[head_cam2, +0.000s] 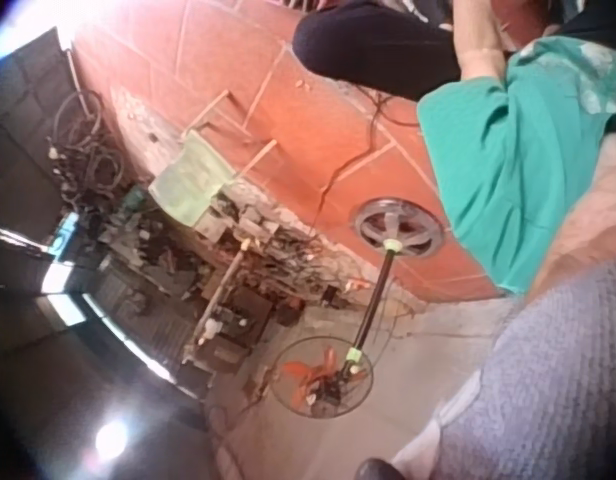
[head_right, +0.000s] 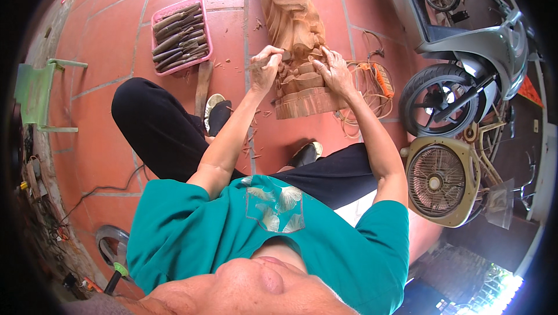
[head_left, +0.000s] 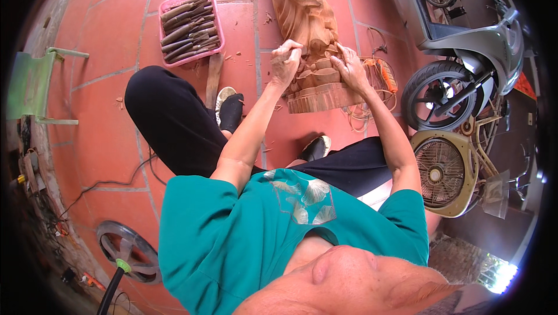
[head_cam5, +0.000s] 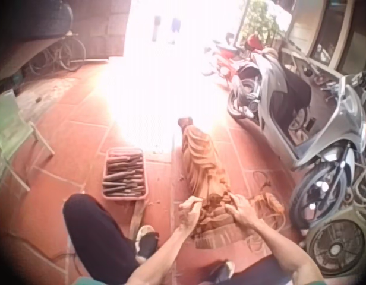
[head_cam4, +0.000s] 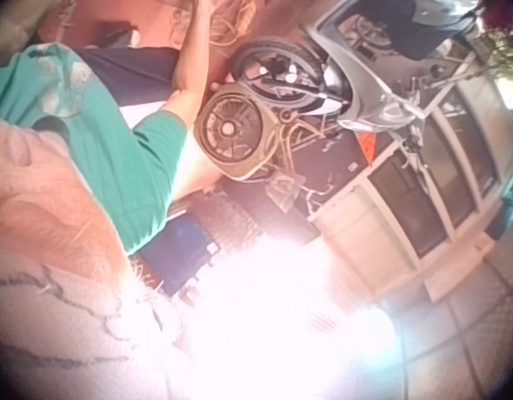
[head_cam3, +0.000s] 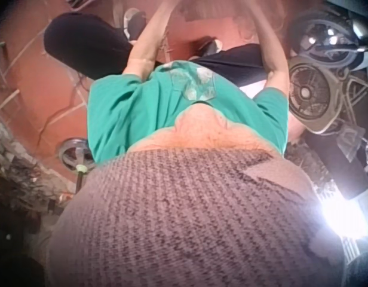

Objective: The person sits on the floor and carves a wooden sculpture using a chisel and mallet. They repeatedly strike the chisel to remove wood shavings and refine the sculpture's surface.

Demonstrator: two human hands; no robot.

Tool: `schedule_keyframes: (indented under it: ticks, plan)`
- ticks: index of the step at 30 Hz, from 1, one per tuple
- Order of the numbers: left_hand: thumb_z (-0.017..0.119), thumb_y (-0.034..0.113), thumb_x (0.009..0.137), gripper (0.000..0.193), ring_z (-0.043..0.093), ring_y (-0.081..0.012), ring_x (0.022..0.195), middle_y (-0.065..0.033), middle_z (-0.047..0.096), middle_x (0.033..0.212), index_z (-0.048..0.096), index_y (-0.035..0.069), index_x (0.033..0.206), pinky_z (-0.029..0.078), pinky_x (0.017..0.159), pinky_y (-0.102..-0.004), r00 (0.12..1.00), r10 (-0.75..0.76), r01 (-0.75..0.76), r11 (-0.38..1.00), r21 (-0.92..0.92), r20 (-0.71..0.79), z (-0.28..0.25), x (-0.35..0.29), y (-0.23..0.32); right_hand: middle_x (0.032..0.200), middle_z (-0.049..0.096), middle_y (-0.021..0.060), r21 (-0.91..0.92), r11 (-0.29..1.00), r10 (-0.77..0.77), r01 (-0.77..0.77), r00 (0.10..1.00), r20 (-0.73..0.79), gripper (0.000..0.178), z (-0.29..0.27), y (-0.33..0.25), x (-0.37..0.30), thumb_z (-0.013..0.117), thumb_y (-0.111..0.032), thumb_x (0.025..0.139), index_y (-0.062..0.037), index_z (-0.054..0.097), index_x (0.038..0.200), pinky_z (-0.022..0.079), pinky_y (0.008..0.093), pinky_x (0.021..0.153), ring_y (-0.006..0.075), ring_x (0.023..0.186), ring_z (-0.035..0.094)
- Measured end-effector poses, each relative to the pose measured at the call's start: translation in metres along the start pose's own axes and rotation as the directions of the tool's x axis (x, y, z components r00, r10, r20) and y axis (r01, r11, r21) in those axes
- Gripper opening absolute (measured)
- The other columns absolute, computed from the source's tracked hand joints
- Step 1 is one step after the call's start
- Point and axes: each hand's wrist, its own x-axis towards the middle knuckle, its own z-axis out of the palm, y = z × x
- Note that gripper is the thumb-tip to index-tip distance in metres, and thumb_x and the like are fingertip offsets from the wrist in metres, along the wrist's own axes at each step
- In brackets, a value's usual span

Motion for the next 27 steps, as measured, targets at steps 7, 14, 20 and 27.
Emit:
schedule_keyframes:
  ticks: [7, 14, 20, 27]
  plan:
    - [0.062, 0.005, 0.086, 0.015, 0.064, -0.0319, 0.085, -0.0142, 0.068, 0.089, 0.066, 0.005, 0.100, 0.050, 0.078, -0.0428, 0.974, 0.148, -0.144, 0.989, 0.035, -0.170, 0.014, 0.007, 0.008, 0.140, 0.048, 0.0223, 0.002, 1.000, 0.002, -0.002, 1.000, -0.010, 0.066, 0.002, -0.003, 0.001, 0.053, -0.048, 0.097, -0.0032, 0.044, 0.145, 0.033, 0.0443, 0.112, 0.0366, 0.132, 0.043]
    - [0.061, 0.001, 0.085, 0.011, 0.067, -0.0267, 0.076, -0.0141, 0.070, 0.084, 0.067, 0.001, 0.094, 0.052, 0.071, -0.0378, 0.971, 0.213, -0.203, 0.974, 0.099, -0.107, 0.004, -0.004, 0.001, 0.140, 0.049, 0.0216, -0.001, 1.000, 0.000, 0.000, 1.000, -0.007, 0.066, 0.002, -0.001, 0.000, 0.053, -0.049, 0.097, -0.0041, 0.044, 0.145, 0.034, 0.0446, 0.111, 0.0372, 0.131, 0.044]
    - [0.061, 0.005, 0.088, 0.019, 0.068, -0.0202, 0.070, -0.0131, 0.070, 0.080, 0.066, 0.002, 0.106, 0.053, 0.070, -0.0346, 0.974, 0.110, -0.125, 0.990, -0.065, -0.199, 0.014, 0.017, 0.002, 0.141, 0.048, 0.0210, 0.010, 1.000, 0.009, -0.008, 1.000, -0.010, 0.066, 0.003, -0.001, 0.004, 0.054, -0.049, 0.096, -0.0043, 0.044, 0.144, 0.034, 0.0439, 0.112, 0.0361, 0.132, 0.044]
    - [0.057, 0.004, 0.087, 0.012, 0.064, -0.0123, 0.064, -0.0055, 0.069, 0.075, 0.068, 0.001, 0.092, 0.049, 0.059, -0.0277, 0.963, -0.270, 0.257, 0.921, -0.292, -0.004, -0.003, -0.001, 0.018, 0.139, 0.049, 0.0218, 0.020, 1.000, 0.004, -0.003, 1.000, -0.022, 0.066, 0.002, 0.001, 0.001, 0.054, -0.048, 0.097, -0.0044, 0.044, 0.145, 0.035, 0.0443, 0.111, 0.0366, 0.131, 0.045]
